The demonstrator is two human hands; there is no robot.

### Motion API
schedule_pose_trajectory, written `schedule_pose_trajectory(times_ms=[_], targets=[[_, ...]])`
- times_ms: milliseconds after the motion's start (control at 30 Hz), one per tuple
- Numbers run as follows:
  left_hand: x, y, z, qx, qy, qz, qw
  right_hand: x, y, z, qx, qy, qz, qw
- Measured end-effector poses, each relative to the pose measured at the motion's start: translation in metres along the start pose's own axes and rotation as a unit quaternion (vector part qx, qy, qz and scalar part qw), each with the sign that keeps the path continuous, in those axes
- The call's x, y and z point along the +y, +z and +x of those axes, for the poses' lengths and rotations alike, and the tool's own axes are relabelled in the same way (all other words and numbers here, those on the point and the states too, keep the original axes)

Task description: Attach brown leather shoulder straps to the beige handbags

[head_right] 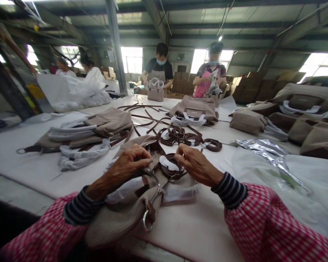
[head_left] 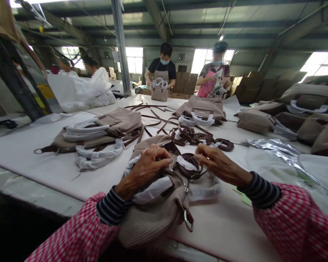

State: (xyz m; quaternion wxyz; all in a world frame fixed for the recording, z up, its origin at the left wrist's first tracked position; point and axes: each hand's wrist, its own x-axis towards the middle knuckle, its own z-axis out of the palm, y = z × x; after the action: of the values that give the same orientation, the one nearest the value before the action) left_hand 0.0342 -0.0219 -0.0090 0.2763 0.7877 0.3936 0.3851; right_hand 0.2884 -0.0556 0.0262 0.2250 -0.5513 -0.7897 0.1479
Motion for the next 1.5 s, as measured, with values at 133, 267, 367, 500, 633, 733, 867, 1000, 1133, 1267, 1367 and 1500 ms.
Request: schedule_pose_trajectory(times_ms=[133,267,367,500,633,733,867,1000,1133,1267,1367,1500], targets=[[-0.003,0.0,0.0,0.006,0.002,-0.005,1.0,-0.013,0.019,0.014,0.047,0.032,0.238,0.97],[-0.006,0.0,-0.002,0.008,0.004,-0.02,1.0,-0.027,0.034,0.03,0.026,0.075,0.505,0.86],[-0.007,0.0,-0.002,0.016,-0.002,-0.02,1.0,-0.024,0.043,0.035,0.019,0.084,0.574,0.814],[-0.007,-0.001,-0.001,0.01,-0.007,-0.025,1.0,-0.013,0.054,0.032,0.018,0.096,0.564,0.82],[-0.005,-0.001,-0.001,0.022,-0.011,-0.017,1.0,-0.009,0.058,0.028,-0.009,0.112,0.567,0.816],[-0.003,0.0,-0.001,0.018,-0.015,0.002,1.0,-0.01,0.059,0.029,-0.028,0.122,0.578,0.807],[-0.002,0.001,-0.001,0.01,-0.014,0.011,1.0,-0.011,0.06,0.029,-0.034,0.124,0.579,0.805],[-0.002,0.001,0.0,0.014,-0.018,0.016,1.0,-0.011,0.062,0.029,-0.019,0.122,0.579,0.806],[-0.002,0.002,0.0,0.02,-0.011,0.02,1.0,-0.012,0.063,0.028,-0.019,0.115,0.573,0.811],[-0.002,0.002,0.0,0.019,0.002,0.035,0.999,-0.014,0.063,0.027,-0.028,0.105,0.569,0.815],[-0.002,0.003,0.0,0.02,0.007,0.045,0.999,-0.016,0.063,0.027,-0.038,0.106,0.558,0.822],[0.0,0.002,0.0,0.019,0.008,0.053,0.998,-0.017,0.063,0.027,-0.039,0.112,0.539,0.834]])
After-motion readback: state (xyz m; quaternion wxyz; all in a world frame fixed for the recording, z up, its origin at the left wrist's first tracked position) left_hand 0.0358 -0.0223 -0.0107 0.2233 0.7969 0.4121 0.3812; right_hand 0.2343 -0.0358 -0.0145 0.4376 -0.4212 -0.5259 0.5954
